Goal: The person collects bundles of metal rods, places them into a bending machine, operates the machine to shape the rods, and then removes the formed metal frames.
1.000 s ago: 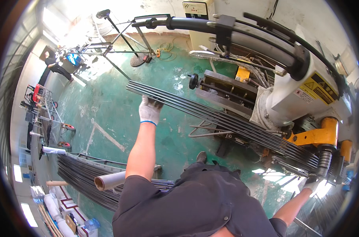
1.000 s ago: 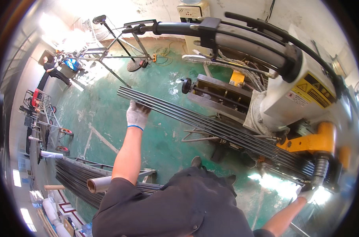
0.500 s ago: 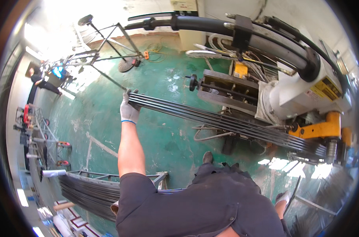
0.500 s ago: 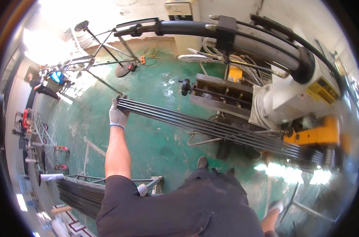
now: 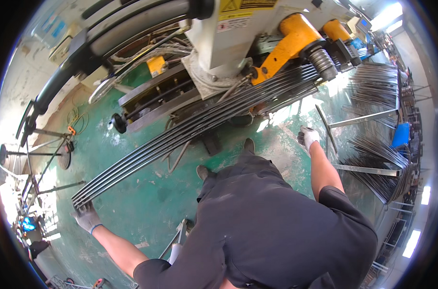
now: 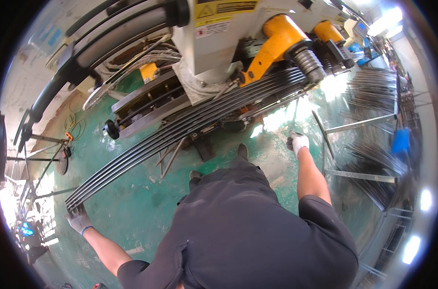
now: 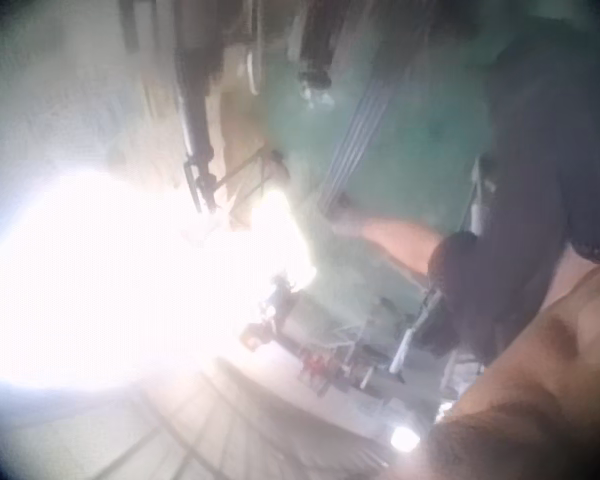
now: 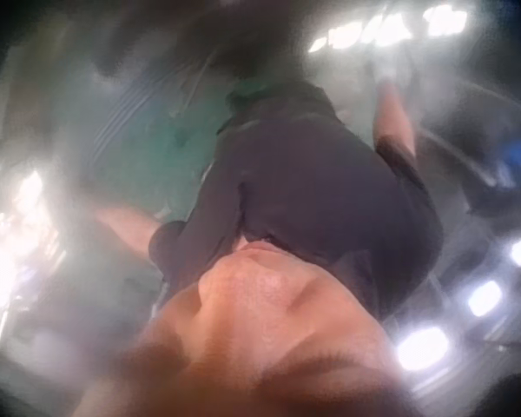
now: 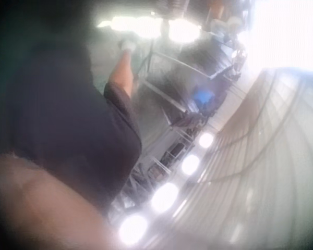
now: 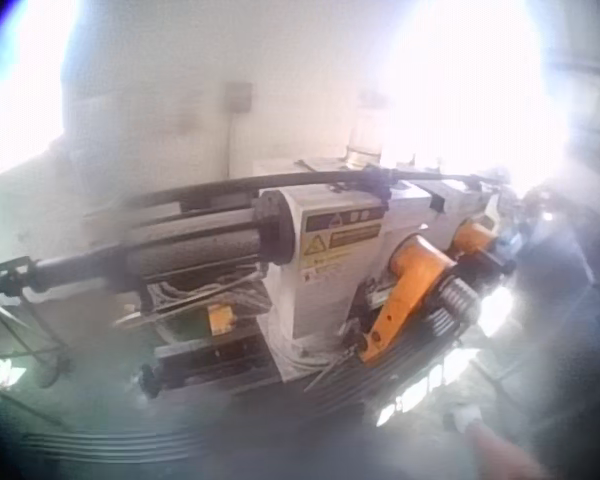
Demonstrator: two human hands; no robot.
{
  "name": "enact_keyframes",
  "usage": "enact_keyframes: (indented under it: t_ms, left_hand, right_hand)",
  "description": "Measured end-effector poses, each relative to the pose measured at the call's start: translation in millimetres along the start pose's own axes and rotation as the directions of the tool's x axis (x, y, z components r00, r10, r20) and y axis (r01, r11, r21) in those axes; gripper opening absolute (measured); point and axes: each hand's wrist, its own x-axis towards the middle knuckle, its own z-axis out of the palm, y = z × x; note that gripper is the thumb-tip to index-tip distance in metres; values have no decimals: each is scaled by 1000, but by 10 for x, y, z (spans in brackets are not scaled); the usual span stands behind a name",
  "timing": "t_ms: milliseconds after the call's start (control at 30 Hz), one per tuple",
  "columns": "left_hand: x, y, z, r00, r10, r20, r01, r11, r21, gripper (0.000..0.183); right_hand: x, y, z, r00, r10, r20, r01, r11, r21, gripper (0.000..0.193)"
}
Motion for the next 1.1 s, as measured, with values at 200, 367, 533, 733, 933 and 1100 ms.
enact_keyframes:
  t_ms: [200, 367, 533, 733, 933, 1100]
  left_hand:
    - [-688, -1361, 62, 977, -211, -36, 210, 977, -45, 66]
    - [-1619, -3102, 760, 905, -422, 50, 411, 899, 148, 51]
    - [-3076, -4592, 1931, 802, -579, 150, 553, 813, 181, 40]
    - [-4260, -5424, 2521, 645, -684, 341, 586, 729, 353, 38]
    - [-3869, -5686, 2011, 798, -470, 376, 103, 722, 684, 42]
    - [-4383, -5324, 2727, 756, -645, 113, 468, 652, 596, 19]
  right_hand:
    - [692, 260, -553, 993, 108, 49, -109, 993, 33, 22]
    - [1745, 387, -1059, 962, 267, -51, -266, 964, 11, 19]
    - [2911, 193, -1225, 986, 149, 73, -100, 884, -456, 33]
    - [3057, -276, -820, 901, 224, 372, -102, 942, -320, 19]
    - [2840, -104, -1024, 887, 245, 392, -99, 929, -356, 23]
    - [2473, 69, -1412, 929, 279, 245, -198, 930, -310, 21]
